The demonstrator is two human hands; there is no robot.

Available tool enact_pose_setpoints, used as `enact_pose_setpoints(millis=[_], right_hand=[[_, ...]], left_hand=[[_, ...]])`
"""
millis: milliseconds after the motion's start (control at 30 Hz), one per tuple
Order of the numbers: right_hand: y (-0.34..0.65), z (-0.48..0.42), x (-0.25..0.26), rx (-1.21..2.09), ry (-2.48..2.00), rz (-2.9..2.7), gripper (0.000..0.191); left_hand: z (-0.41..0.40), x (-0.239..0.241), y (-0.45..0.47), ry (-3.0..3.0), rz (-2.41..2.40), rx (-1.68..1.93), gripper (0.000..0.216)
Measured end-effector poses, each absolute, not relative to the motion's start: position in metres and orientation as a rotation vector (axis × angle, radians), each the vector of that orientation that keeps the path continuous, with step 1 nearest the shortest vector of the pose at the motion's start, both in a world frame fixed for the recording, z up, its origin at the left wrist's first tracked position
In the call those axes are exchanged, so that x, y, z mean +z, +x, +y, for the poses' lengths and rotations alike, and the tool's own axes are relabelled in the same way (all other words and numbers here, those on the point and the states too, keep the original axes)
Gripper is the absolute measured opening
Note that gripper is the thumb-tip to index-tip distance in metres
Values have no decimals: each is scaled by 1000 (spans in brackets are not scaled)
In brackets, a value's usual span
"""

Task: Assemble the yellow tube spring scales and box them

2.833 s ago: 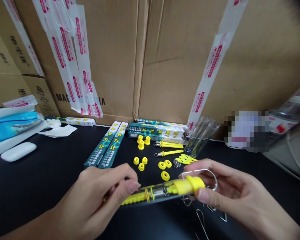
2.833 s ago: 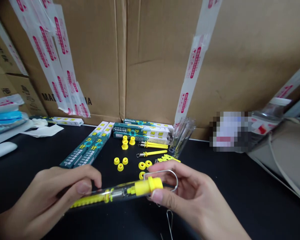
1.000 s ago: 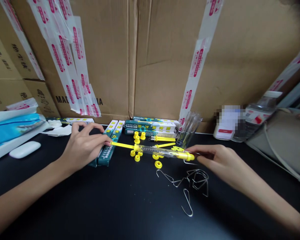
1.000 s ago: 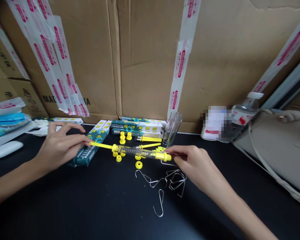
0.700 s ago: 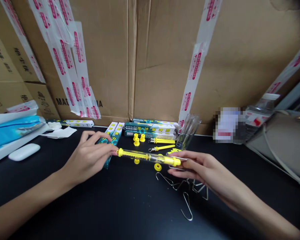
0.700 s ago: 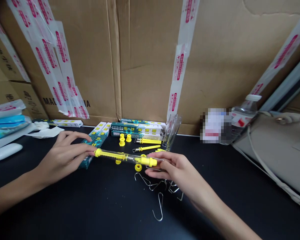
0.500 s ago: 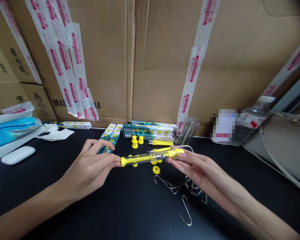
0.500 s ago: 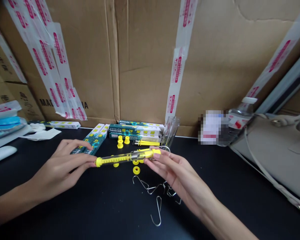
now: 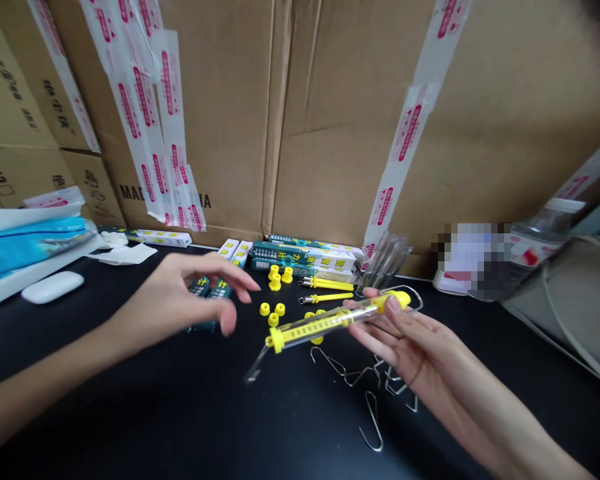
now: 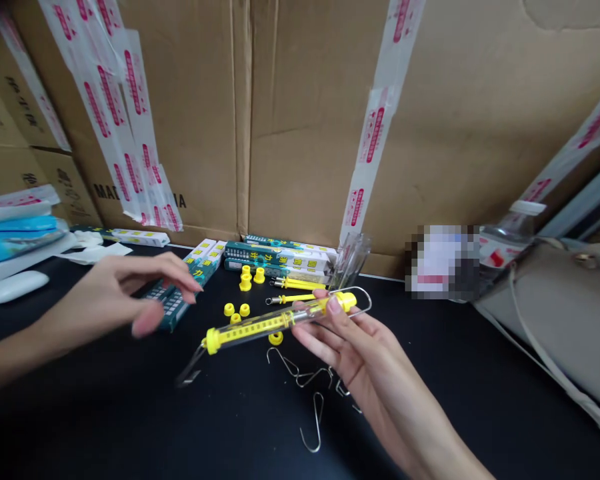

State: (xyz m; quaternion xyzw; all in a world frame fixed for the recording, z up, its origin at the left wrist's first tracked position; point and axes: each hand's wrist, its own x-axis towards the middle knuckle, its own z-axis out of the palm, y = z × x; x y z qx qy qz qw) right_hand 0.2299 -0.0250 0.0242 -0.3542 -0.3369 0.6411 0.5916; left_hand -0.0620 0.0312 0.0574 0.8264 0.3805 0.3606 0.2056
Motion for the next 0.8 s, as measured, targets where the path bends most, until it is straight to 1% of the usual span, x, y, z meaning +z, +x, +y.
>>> enact_pose_setpoints(millis=[67,100,233,267,333,367,433,467,533,633,800], right_hand=[[232,-24,24,1464,-813,-753,26],[233,-23,23,1455,-807,-736,27],[232,-20,21,1451,-779,-700,27],[231,-20,21,1455,-775,-703,26],[230,-20,19,1460,-779,-725,23],[229,-20,19,1453,-787,-744,23],[229,-21,18,1423,-803,-787,26],[229,-22,18,1405,-806,-803,29],[229,-23,18,1382,-802,-821,32],[231,-22,18,1383,-794,-822,31],[233,-19,19,1356,-762,-806,28]], left_hand=[[48,64,-63,2347,1118,1075,41],[57,64,-62,2356,1132,1101,43],[96,56,-48,2506,1094,1076,24],[106,54,-42,2571,1060,1042,24],[127,48,-31,2707,1005,957,29],[136,45,-25,2772,981,910,36],[152,38,-14,2879,939,813,47],[158,34,-9,2922,918,774,48],[164,27,-1,3001,863,701,42],[164,18,7,3056,875,698,34],[163,13,1,3007,983,781,33]])
